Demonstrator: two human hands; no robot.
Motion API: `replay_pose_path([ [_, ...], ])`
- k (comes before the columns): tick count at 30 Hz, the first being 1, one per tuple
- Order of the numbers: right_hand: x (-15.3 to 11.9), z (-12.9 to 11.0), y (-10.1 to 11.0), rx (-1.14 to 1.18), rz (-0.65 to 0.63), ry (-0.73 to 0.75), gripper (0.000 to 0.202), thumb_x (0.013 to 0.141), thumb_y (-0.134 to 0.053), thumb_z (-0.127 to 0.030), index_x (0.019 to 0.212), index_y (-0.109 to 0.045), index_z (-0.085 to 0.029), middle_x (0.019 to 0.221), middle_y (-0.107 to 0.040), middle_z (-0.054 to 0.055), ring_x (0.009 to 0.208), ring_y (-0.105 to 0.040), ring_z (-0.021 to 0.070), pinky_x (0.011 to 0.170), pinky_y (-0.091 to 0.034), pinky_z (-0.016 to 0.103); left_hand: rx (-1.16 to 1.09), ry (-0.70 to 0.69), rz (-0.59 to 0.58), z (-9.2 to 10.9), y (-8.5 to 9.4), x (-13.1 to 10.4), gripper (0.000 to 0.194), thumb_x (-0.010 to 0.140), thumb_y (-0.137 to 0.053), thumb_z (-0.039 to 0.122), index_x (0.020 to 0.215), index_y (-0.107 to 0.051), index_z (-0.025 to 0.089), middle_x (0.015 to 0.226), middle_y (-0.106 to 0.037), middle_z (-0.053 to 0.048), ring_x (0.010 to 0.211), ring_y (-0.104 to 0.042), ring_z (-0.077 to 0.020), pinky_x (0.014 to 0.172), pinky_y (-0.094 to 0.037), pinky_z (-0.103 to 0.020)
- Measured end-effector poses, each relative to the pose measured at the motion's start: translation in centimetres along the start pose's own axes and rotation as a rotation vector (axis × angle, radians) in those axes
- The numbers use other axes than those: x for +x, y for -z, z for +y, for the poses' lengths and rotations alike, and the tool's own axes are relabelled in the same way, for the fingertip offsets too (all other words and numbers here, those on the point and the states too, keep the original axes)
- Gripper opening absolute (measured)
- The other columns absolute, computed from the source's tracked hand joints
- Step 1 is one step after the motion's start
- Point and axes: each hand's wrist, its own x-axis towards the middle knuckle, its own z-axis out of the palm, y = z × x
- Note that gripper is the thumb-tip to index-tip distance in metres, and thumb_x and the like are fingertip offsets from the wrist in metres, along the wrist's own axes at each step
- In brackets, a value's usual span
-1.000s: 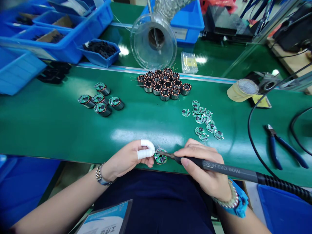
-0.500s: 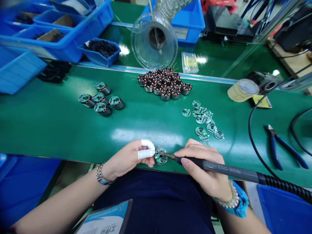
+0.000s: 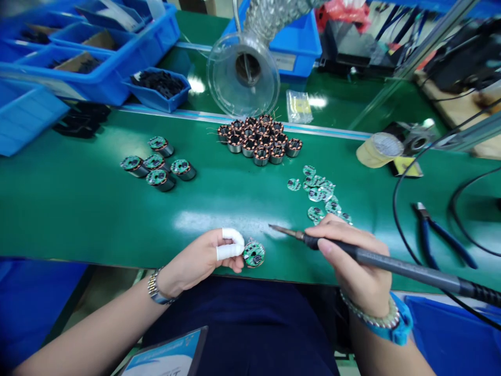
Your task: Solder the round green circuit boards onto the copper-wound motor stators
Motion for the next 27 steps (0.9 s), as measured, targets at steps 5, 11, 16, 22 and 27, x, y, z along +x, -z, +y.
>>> replay_pose_path([
  [5, 4.0, 4.6, 5.2, -0.154, 0.436, -0.028, 0.015, 0.075, -0.058, -0.027, 0.087, -0.067, -0.021, 0.062, -0.057, -0.001, 0.051, -0.049, 0.0113, 0.049, -0.039, 0.027, 0.031, -0.001, 0.026, 0.1, 0.0, -0.1, 0.016, 0.069, -0.063, 0.026, 0.070, -0.054, 0.013, 0.061, -0.060, -0.002, 0.059, -0.057, -0.0116, 0.063, -0.047, -0.026],
  [11, 8.8, 9.1, 11.0, -0.399, 0.553, -0.001, 0.025, 0.073, -0.061, -0.032, 0.094, -0.064, -0.019, 0.079, -0.061, 0.005, 0.064, -0.054, 0.0142, 0.059, -0.044, 0.029, 0.036, -0.011, 0.037, 0.3, -0.4, -0.3, 0.016, 0.069, -0.064, 0.026, 0.069, -0.053, 0.013, 0.059, -0.061, -0.002, 0.055, -0.057, -0.0111, 0.059, -0.047, -0.024],
  [16, 9.4, 10.2, 10.1, -0.490, 0.473, -0.022, 0.024, 0.071, -0.062, -0.034, 0.088, -0.064, -0.017, 0.058, -0.058, 0.000, 0.052, -0.054, 0.0134, 0.057, -0.046, 0.029, 0.045, -0.026, 0.048, 0.3, -0.4, -0.3, 0.018, 0.070, -0.064, 0.028, 0.068, -0.054, 0.013, 0.059, -0.061, -0.002, 0.055, -0.057, -0.0110, 0.059, -0.047, -0.024],
  [22, 3.1, 3.8, 2.7, -0.485, 0.162, 0.082, 0.016, 0.077, -0.060, -0.025, 0.092, -0.057, -0.022, 0.067, -0.063, -0.002, 0.062, -0.061, 0.0128, 0.061, -0.050, 0.025, -0.001, -0.028, 0.075, -0.2, -0.6, -0.4, 0.017, 0.069, -0.065, 0.026, 0.069, -0.055, 0.012, 0.060, -0.062, -0.003, 0.055, -0.057, -0.0109, 0.060, -0.048, -0.024],
  [27, -2.4, 0.5, -3.2, -0.350, -0.242, 0.200, 0.033, 0.075, -0.062, -0.021, 0.106, -0.051, -0.021, 0.096, -0.066, 0.006, 0.086, -0.064, 0.0172, 0.077, -0.053, 0.029, -0.107, -0.068, 0.132, -1.0, -1.8, -0.7, 0.013, 0.071, -0.065, 0.021, 0.071, -0.054, 0.012, 0.070, -0.062, -0.003, 0.067, -0.060, -0.0124, 0.070, -0.050, -0.027],
])
